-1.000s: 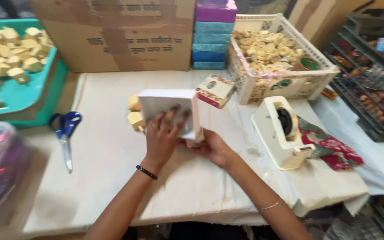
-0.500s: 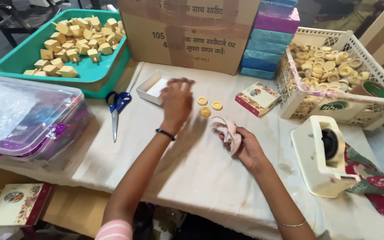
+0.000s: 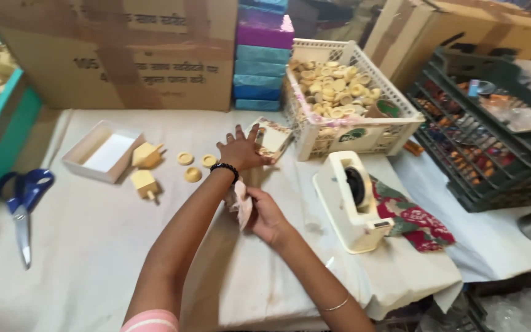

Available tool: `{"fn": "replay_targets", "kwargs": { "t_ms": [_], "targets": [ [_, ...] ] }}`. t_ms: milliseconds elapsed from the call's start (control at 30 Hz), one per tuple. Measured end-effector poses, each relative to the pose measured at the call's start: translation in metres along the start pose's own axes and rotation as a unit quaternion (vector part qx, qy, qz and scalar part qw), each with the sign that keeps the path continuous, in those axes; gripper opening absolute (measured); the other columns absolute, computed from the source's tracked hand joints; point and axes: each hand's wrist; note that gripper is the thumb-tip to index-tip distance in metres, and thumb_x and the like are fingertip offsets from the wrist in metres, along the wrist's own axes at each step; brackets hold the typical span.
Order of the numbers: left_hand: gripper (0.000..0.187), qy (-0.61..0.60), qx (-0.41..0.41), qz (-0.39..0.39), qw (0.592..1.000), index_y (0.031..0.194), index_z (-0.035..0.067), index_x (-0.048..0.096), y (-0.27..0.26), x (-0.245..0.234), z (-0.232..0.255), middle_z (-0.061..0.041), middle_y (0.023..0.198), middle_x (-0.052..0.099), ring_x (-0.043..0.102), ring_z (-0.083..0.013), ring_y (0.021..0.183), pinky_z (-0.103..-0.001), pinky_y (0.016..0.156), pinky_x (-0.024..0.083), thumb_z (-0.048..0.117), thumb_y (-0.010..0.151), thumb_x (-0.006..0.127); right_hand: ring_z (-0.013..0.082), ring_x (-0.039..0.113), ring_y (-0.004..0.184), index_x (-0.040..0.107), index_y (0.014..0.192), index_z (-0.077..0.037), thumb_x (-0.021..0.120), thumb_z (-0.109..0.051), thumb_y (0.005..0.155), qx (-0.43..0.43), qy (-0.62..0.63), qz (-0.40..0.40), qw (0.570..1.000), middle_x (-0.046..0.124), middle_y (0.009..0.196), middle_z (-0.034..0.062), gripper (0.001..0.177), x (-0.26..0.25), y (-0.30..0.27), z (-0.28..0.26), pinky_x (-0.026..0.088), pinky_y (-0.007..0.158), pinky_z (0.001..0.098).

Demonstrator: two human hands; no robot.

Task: The person wipes a small decorative box with a cloth, places wooden toys inside, and closes it. They then retrieve a sheet of shiny blue foil, place the box on it, and wrap the box completely in the foil.

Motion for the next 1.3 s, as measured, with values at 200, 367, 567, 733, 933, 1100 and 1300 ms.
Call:
{"fn": "replay_targets", "kwargs": {
  "t_ms": [200,367,567,733,933,1100,1300],
  "targets": [
    [0.123,-0.07,-0.039,0.031,0.996,0.165,0.035,0.011,0.009,0.012,0.003,-0.022,0.162,0.027,0.038,-0.0507,0.139,-0.063,0.107,0.038,0.062,0.068,0.082,0.0214,0.07,0.087,0.068,0.113,-0.004,0.051,-0.024,0.103,-0.034,0.024,-0.014,0.999,0.073,0.1,0.0095,0.028,-0.01,0.006,-0.002,0.059,0.082,0.0354],
    [0.085,-0.538,-0.006,-0.049,0.842,0.155,0.028,0.027,-0.049,-0.022,-0.057,-0.02,0.135,0.053,0.057,-0.0367,0.114,-0.057,0.096,0.046,0.062,0.085,0.061,0.0154,0.071,0.094,0.065,0.125,-0.004,0.056,-0.021,0.1,-0.175,0.006,0.064,0.982,0.074,0.109,0.0066,0.031,0.018,-0.011,-0.022,0.058,0.084,0.0294],
    [0.073,-0.799,0.05,-0.264,0.538,0.139,0.014,0.05,-0.149,-0.019,-0.078,-0.007,0.124,0.064,0.063,-0.0285,0.105,-0.047,0.092,0.051,0.069,0.092,0.041,0.0137,0.068,0.089,0.067,0.131,-0.002,0.07,-0.008,0.097,-0.454,-0.252,0.123,0.845,0.076,0.11,0.008,0.035,0.048,-0.046,-0.021,0.054,0.079,0.0292],
    [0.075,-0.795,0.079,-0.303,0.52,0.141,0.015,0.051,-0.163,-0.008,-0.062,-0.005,0.126,0.064,0.064,-0.0245,0.105,-0.044,0.093,0.051,0.069,0.092,0.037,0.0213,0.072,0.098,0.076,0.118,-0.013,0.076,-0.006,0.092,-0.575,-0.634,0.018,0.517,0.073,0.115,0.0068,0.027,0.066,-0.072,-0.014,0.06,0.085,0.0323],
    [0.068,-0.688,0.055,-0.328,0.645,0.125,0.013,0.057,-0.165,-0.008,-0.06,-0.005,0.111,0.065,0.062,-0.0214,0.092,-0.042,0.088,0.052,0.069,0.095,0.033,0.0283,0.069,0.102,0.073,0.115,-0.011,0.076,-0.004,0.083,-0.63,-0.663,0.034,0.403,0.068,0.115,0.0077,0.033,0.054,-0.071,-0.025,0.057,0.086,0.0384],
    [0.055,-0.655,0.05,-0.308,0.688,0.115,0.015,0.057,-0.18,-0.031,-0.056,0.0,0.104,0.06,0.059,-0.0173,0.093,-0.038,0.086,0.049,0.062,0.095,0.036,0.0259,0.07,0.099,0.074,0.106,-0.011,0.078,-0.006,0.088,-0.645,-0.616,0.186,0.413,0.07,0.114,0.0081,0.02,0.042,-0.062,-0.035,0.059,0.084,0.0358],
    [0.056,-0.635,0.058,-0.296,0.712,0.11,0.01,0.057,-0.177,-0.023,-0.061,-0.002,0.102,0.06,0.059,-0.018,0.093,-0.039,0.089,0.05,0.06,0.097,0.039,0.028,0.063,0.092,0.074,0.108,-0.009,0.077,-0.005,0.084,-0.648,-0.636,0.276,0.315,0.074,0.107,0.0037,0.024,0.063,-0.08,-0.049,0.053,0.085,0.037]
  ]
}}
Point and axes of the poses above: each hand's wrist, its own y-axis towards the middle knuckle, its own x-axis out of the palm, z = x × y
